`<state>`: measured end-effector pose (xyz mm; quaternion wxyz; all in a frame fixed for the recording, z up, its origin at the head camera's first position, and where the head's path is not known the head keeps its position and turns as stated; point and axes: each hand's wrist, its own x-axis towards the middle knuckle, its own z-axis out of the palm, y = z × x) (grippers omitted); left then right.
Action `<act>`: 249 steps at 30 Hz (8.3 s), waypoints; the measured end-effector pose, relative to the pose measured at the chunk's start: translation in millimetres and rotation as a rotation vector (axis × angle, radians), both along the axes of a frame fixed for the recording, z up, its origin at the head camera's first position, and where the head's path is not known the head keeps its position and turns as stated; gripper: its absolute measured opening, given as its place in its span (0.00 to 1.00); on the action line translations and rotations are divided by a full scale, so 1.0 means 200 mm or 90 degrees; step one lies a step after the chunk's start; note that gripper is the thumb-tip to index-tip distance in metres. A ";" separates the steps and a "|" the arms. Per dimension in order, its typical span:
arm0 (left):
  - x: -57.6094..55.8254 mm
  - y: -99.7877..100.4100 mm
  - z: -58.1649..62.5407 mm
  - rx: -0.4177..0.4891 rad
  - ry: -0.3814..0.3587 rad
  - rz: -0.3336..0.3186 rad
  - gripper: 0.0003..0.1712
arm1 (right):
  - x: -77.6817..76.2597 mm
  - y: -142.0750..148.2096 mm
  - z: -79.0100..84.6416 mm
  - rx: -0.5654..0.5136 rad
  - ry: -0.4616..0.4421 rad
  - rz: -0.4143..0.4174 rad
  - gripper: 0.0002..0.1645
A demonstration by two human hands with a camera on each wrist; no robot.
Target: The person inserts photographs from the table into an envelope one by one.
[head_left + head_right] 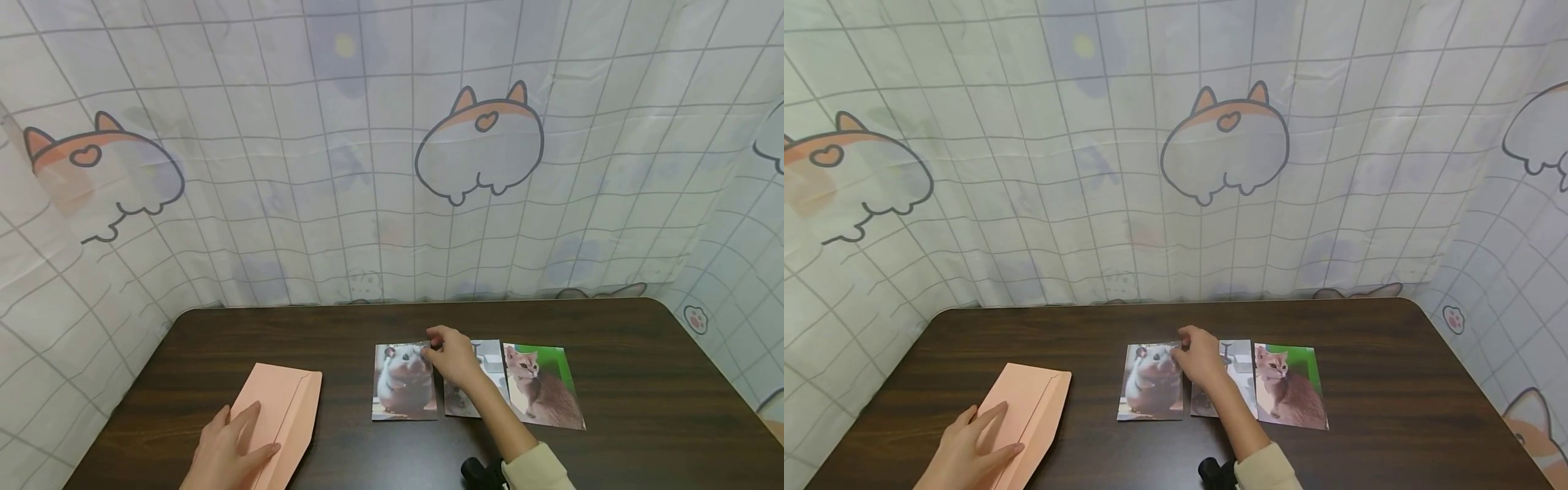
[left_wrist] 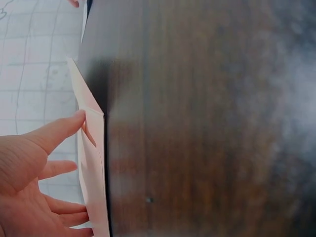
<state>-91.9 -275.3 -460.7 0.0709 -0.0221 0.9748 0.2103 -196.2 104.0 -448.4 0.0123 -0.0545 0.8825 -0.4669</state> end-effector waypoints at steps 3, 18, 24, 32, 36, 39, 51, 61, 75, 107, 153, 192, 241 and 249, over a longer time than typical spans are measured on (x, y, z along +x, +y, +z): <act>0.00 0.00 0.00 0.004 -0.003 0.000 0.49 | -0.01 0.00 -0.01 -0.002 -0.004 -0.003 0.24; -0.02 -0.01 0.03 0.017 -0.029 0.058 0.58 | -0.04 -0.03 -0.01 0.015 -0.021 -0.033 0.20; -0.01 0.00 0.04 0.018 -0.027 0.068 0.60 | -0.04 -0.03 -0.02 0.011 -0.008 -0.041 0.17; 0.00 0.00 0.05 -0.007 -0.002 0.047 0.63 | -0.03 -0.03 -0.01 -0.016 0.002 -0.054 0.15; 0.00 0.01 0.05 -0.011 0.000 0.053 0.68 | -0.03 -0.03 0.00 -0.023 0.008 -0.051 0.14; 0.00 0.02 0.05 -0.013 0.009 0.057 0.70 | -0.02 -0.03 0.00 -0.030 0.011 -0.049 0.14; 0.02 0.05 0.07 0.010 0.050 0.057 0.70 | 0.01 -0.02 0.01 -0.110 -0.017 -0.048 0.13; 0.04 0.07 0.07 -0.013 0.149 0.049 0.66 | 0.05 -0.01 0.04 -0.154 -0.015 -0.052 0.12; 0.04 0.09 0.10 0.002 0.140 0.039 0.67 | 0.09 0.04 0.04 -0.221 -0.030 -0.059 0.12; -0.14 0.30 0.19 0.031 0.237 0.028 0.64 | 0.15 0.12 0.11 -0.276 -0.046 -0.038 0.14; -0.22 0.50 0.20 0.047 0.253 0.022 0.63 | 0.21 0.16 0.27 -0.282 -0.021 0.010 0.15; -0.24 0.67 0.20 0.065 0.294 0.007 0.61 | 0.24 0.11 0.31 -0.291 -0.005 -0.008 0.14; -0.23 0.71 0.17 0.079 0.303 -0.009 0.61 | 0.26 -0.01 0.27 -0.310 0.019 -0.089 0.12; -0.23 0.72 0.18 0.090 0.293 -0.009 0.60 | 0.26 -0.01 0.27 -0.312 0.025 -0.095 0.13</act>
